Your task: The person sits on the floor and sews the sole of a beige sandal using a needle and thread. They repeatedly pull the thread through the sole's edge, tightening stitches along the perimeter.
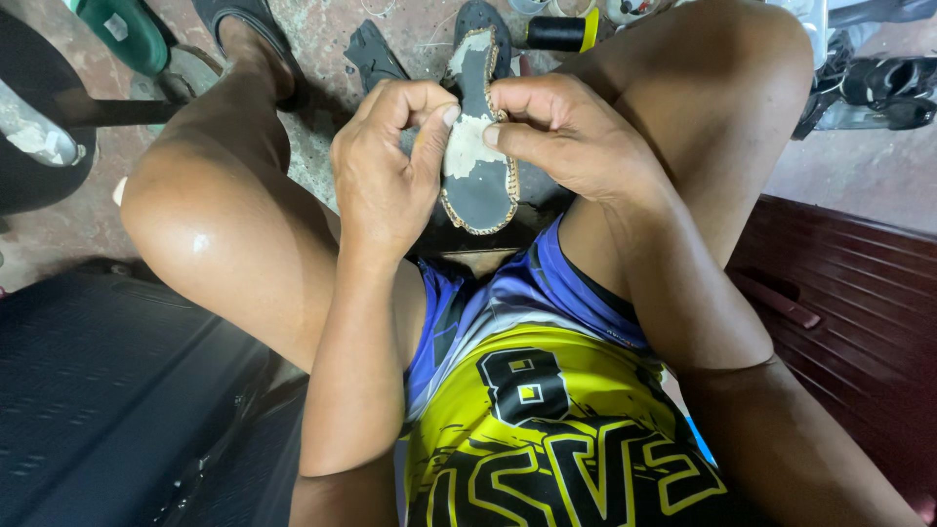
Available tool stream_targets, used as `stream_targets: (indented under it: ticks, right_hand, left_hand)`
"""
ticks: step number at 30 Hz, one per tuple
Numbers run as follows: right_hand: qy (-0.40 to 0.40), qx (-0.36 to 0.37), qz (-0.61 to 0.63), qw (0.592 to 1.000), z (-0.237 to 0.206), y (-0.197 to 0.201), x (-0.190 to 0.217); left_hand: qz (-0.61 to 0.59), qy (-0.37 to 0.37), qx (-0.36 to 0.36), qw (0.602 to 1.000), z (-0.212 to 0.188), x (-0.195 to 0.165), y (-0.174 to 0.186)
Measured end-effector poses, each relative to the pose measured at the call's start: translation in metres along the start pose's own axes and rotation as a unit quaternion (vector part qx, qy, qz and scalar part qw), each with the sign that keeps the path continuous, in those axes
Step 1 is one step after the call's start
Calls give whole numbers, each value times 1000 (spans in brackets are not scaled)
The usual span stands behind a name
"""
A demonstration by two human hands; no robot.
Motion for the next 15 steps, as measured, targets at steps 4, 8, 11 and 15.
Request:
stream_targets:
  ticks: [4, 8, 11, 15]
  right_hand:
    - [-8, -4, -19, 1000, -1, 0, 0]
    - [-1, 6, 16, 1000, -2, -1, -1]
    - [-2, -2, 32, 999, -1, 0, -2]
    - [6, -8, 34, 999, 0, 0, -3]
  left_hand:
    - [-12, 6, 2, 1000, -1, 0, 2]
    - [35, -33, 23, 999, -4, -5, 10]
    - [105, -91, 16, 990, -5, -9, 11]
    - [179, -146, -5, 973, -6, -10, 7]
Point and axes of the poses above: each hand's wrist, its own z-axis towards the middle knuckle, its own y-axis out of the back of the hand, x = y × z, the point moved 2 cm from there along z, towards the middle knuckle, and after that the axes turned 1 degree about -x, right-handed, at the moved point
